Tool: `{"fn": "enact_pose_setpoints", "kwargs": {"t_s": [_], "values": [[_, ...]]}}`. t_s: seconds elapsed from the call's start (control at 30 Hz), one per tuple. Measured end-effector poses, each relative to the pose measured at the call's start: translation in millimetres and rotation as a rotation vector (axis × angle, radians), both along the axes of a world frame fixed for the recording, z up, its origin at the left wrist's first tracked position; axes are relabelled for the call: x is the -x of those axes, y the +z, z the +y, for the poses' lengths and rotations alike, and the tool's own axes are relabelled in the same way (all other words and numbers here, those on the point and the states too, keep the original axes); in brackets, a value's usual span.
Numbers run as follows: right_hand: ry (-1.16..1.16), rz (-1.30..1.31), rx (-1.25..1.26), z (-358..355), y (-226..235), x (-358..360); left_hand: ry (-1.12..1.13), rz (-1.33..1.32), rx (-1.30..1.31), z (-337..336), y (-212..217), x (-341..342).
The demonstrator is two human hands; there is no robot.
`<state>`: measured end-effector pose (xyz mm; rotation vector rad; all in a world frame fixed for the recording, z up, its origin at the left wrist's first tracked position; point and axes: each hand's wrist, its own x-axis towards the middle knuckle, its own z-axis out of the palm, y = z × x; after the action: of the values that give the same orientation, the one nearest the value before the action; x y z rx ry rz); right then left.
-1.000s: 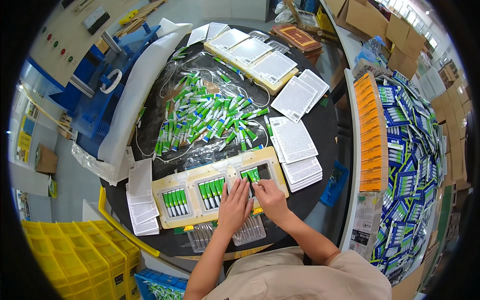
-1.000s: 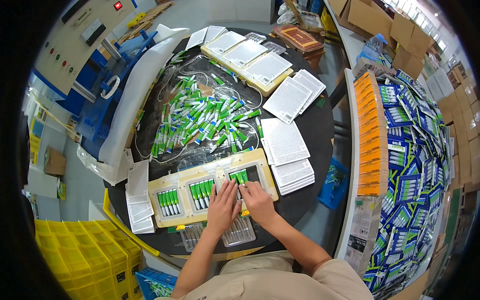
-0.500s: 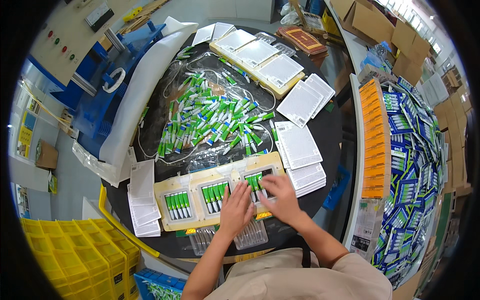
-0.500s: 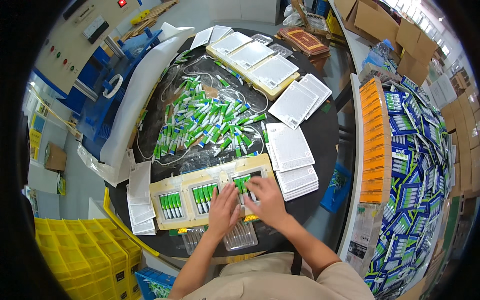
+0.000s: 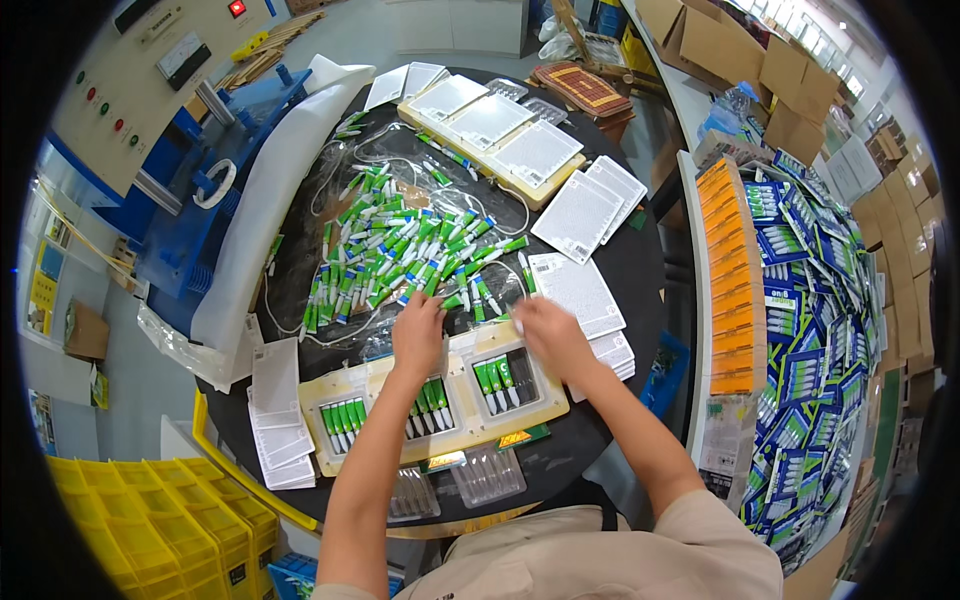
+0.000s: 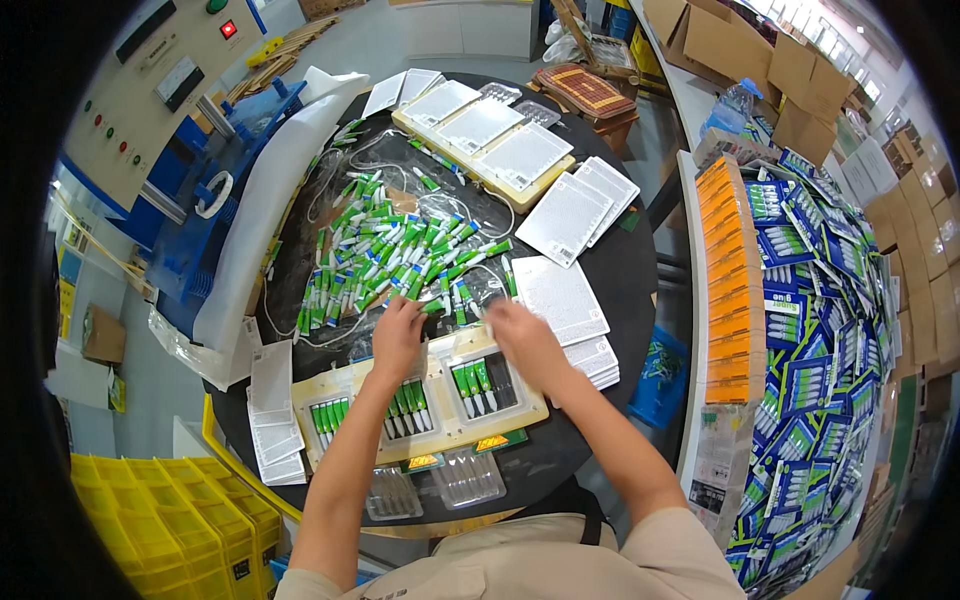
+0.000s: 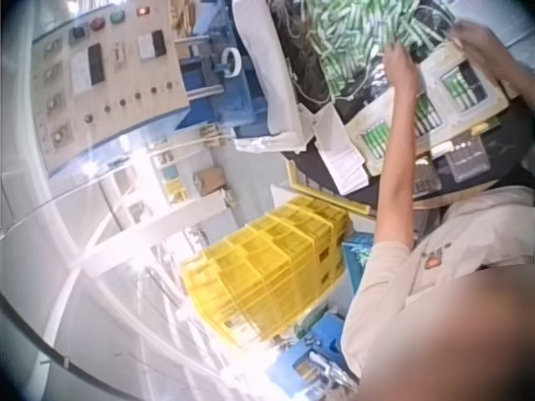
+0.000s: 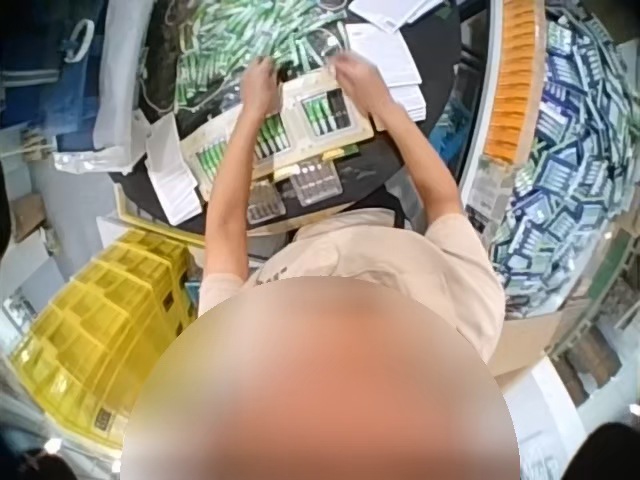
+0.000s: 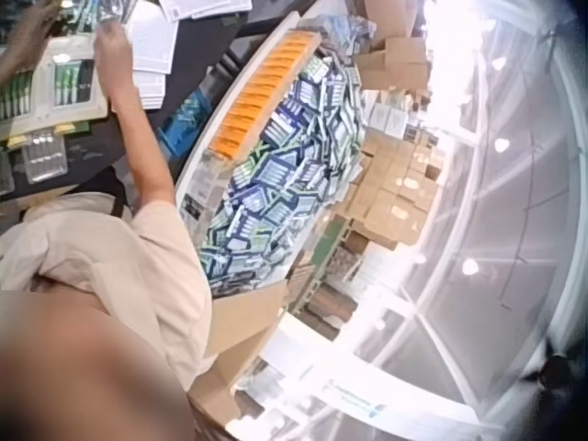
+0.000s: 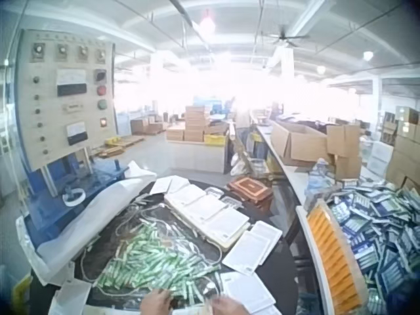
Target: The person places green cylindrical batteries into a three-compartment wooden jig, then covers each compartment with a white paper sheet. The person repeats this cycle multiple times, handling batteries and paper sheets by hand.
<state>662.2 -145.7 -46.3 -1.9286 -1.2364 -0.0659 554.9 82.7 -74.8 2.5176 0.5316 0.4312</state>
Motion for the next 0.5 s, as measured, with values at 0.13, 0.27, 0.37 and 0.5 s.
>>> {"fn": "enact_pose_setpoints", "kwargs": {"t_s": [0.13,0.27,0.37,0.5], "values": [[0.202,-0.428,0.131,-46.3,3.7,47.4,0.029,-0.312,0.158,-28.3,27.0,33.9],[0.2,-0.468,0.193,-44.1,-14.0,54.7,0.052,-0.364,0.27,-77.5,47.1,65.3],[0.189,-0.391,0.173,-41.4,-22.0,56.1,-0.008,-0.379,0.161,-103.8,49.7,82.0],[0.164,-0.257,0.028,-42.4,-19.8,47.2,-0.168,-0.375,-0.068,-124.1,42.1,93.0]]}}
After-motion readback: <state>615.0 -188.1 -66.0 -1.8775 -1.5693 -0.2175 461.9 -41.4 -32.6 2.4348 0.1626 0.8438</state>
